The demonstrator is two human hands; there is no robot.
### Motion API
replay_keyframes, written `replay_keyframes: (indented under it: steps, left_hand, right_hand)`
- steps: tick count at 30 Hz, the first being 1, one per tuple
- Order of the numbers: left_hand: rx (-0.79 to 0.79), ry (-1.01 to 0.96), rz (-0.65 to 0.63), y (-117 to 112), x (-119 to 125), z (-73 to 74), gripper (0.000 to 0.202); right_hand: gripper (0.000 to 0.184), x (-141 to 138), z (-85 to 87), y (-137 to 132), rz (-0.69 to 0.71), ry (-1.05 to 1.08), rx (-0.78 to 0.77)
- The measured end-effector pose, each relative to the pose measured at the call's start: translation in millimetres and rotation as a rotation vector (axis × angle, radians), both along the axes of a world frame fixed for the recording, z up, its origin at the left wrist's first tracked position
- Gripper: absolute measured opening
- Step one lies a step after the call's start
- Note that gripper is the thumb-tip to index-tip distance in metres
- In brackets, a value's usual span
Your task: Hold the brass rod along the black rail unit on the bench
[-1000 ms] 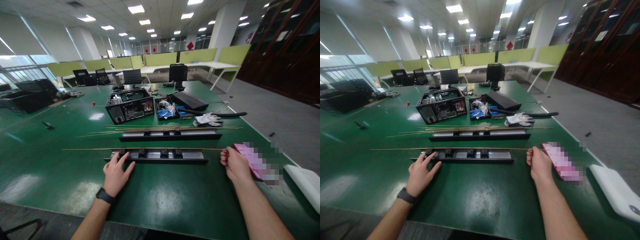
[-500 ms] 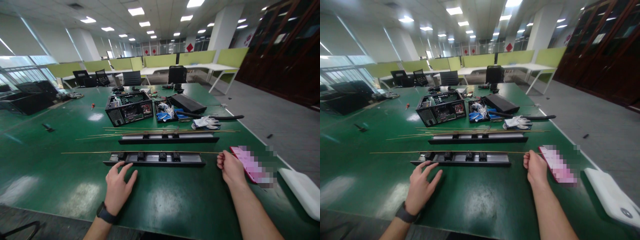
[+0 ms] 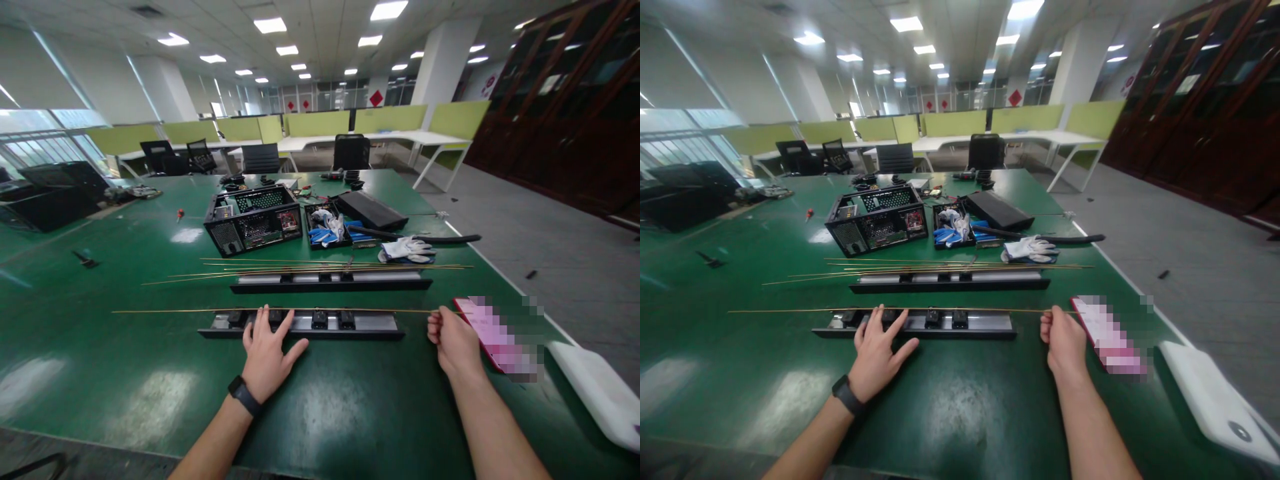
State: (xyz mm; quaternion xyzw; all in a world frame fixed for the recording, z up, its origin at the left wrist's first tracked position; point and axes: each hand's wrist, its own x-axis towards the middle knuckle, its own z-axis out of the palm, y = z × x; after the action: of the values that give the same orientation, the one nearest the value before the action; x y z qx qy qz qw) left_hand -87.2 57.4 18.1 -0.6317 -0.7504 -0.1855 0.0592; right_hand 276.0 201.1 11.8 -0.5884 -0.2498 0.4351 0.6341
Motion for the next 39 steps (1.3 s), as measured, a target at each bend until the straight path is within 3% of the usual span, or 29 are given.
replay_keyframes:
  steps: [9, 19, 28, 34, 39]
  left_hand:
    - [0.023, 0.022, 0.071, 5, 2, -6.2, 0.061]
    - [0.006, 0.013, 0.034, -5, 0, 0.6, 0.056]
    - [0.112, 0.0, 0.016, -39, 43, 14.5, 0.053]
    - [0.039, -0.053, -0.213, -23, 60, 7.8, 0.063]
    - [-0.029, -0.04, -0.28, 4, 59, 4.7, 0.076]
  right_hand:
    - [0.027, 1, -1.6, 0, 0.002, -0.007, -0.003]
    - [0.023, 1, -0.1, 0, 0.0, -0.019, -0.006]
    - [0.027, 1, -1.2, 1, 0.0, -0.013, 0.004]
    - [0.025, 1, -3.1, 1, -0.002, -0.014, 0.007]
    - [0.023, 1, -1.6, 0, 0.0, -0.014, 0.0]
